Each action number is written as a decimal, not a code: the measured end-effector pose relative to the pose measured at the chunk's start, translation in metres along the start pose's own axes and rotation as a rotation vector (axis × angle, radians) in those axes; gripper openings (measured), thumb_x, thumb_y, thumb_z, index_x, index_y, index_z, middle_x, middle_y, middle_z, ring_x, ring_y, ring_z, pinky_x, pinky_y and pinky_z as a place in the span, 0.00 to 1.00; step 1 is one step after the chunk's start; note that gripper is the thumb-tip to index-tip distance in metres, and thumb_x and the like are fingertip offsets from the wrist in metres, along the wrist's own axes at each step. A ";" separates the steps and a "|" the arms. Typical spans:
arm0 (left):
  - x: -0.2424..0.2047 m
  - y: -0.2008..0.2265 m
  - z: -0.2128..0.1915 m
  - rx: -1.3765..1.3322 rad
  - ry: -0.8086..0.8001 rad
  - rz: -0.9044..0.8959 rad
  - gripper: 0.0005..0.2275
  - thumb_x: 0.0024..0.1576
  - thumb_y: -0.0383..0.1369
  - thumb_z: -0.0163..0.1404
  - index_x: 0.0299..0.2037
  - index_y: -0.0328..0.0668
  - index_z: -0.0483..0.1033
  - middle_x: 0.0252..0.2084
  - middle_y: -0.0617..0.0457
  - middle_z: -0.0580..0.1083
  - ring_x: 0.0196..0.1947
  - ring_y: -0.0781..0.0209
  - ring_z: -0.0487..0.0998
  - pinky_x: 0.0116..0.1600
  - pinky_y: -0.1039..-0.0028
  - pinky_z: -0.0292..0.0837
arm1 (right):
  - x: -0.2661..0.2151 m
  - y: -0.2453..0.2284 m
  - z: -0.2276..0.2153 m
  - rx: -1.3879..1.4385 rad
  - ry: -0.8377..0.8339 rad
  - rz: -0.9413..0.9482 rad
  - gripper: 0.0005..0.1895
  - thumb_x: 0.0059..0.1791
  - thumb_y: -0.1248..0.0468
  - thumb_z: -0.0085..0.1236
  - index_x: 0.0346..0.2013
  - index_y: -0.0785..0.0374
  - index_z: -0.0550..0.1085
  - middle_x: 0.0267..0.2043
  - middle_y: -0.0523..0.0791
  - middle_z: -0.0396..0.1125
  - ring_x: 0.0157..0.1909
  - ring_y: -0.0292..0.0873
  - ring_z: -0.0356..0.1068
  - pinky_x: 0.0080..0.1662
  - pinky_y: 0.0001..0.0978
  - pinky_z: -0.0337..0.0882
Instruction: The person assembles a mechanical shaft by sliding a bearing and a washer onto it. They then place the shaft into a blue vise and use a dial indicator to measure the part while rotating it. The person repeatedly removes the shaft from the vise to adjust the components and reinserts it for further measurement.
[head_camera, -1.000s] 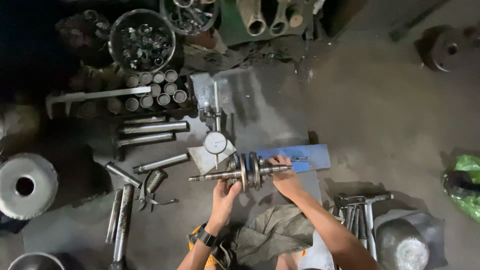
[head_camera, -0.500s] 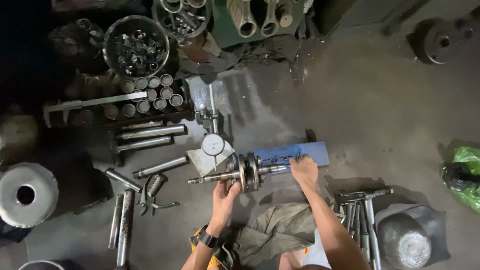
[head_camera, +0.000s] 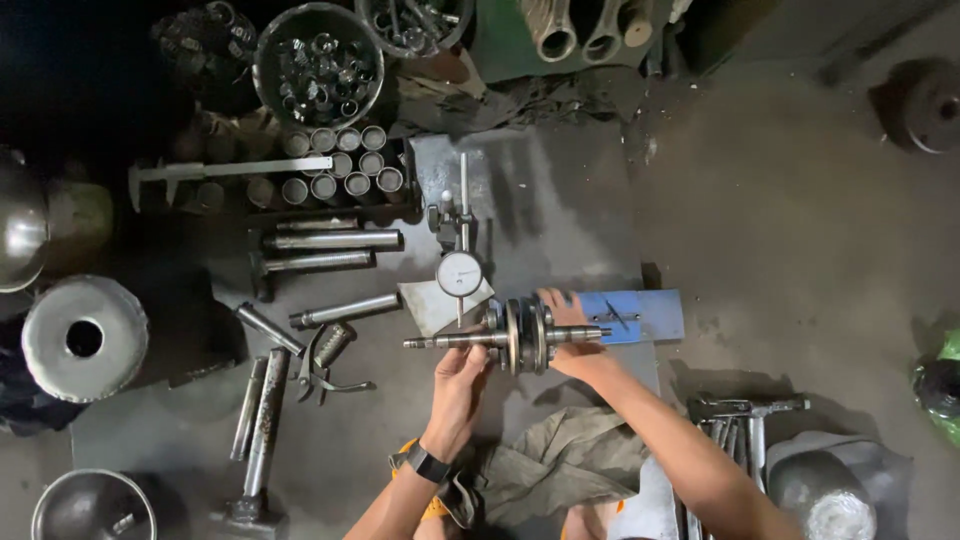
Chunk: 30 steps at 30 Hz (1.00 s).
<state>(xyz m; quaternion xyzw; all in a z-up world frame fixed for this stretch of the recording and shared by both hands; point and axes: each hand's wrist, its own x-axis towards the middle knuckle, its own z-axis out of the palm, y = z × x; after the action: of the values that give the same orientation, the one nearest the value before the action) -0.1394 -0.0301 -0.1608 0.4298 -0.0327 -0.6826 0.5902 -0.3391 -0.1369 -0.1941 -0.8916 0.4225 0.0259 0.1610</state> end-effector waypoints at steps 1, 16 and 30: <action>0.000 -0.004 -0.003 -0.005 0.006 0.003 0.14 0.61 0.30 0.54 0.57 0.40 0.77 0.48 0.60 0.78 0.46 0.70 0.76 0.54 0.72 0.71 | 0.000 0.001 -0.003 -0.001 -0.005 -0.007 0.30 0.40 0.55 0.63 0.53 0.63 0.69 0.64 0.60 0.59 0.66 0.62 0.56 0.61 0.63 0.56; 0.004 -0.002 0.000 0.055 -0.025 0.038 0.12 0.61 0.31 0.53 0.54 0.40 0.77 0.42 0.59 0.78 0.40 0.69 0.75 0.46 0.74 0.71 | 0.007 0.007 0.009 0.236 0.154 -0.084 0.36 0.39 0.54 0.63 0.58 0.68 0.68 0.60 0.57 0.60 0.63 0.61 0.59 0.61 0.60 0.58; -0.001 0.002 0.007 0.023 0.009 -0.015 0.14 0.61 0.29 0.52 0.57 0.43 0.76 0.46 0.60 0.77 0.43 0.70 0.74 0.54 0.72 0.73 | 0.009 -0.009 -0.010 0.181 0.040 0.012 0.42 0.36 0.54 0.66 0.60 0.69 0.66 0.59 0.58 0.59 0.64 0.61 0.57 0.62 0.62 0.55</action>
<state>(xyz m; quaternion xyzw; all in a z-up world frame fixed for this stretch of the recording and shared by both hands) -0.1420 -0.0336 -0.1549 0.4399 -0.0348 -0.6845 0.5803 -0.3275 -0.1416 -0.1837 -0.8713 0.4313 -0.0291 0.2324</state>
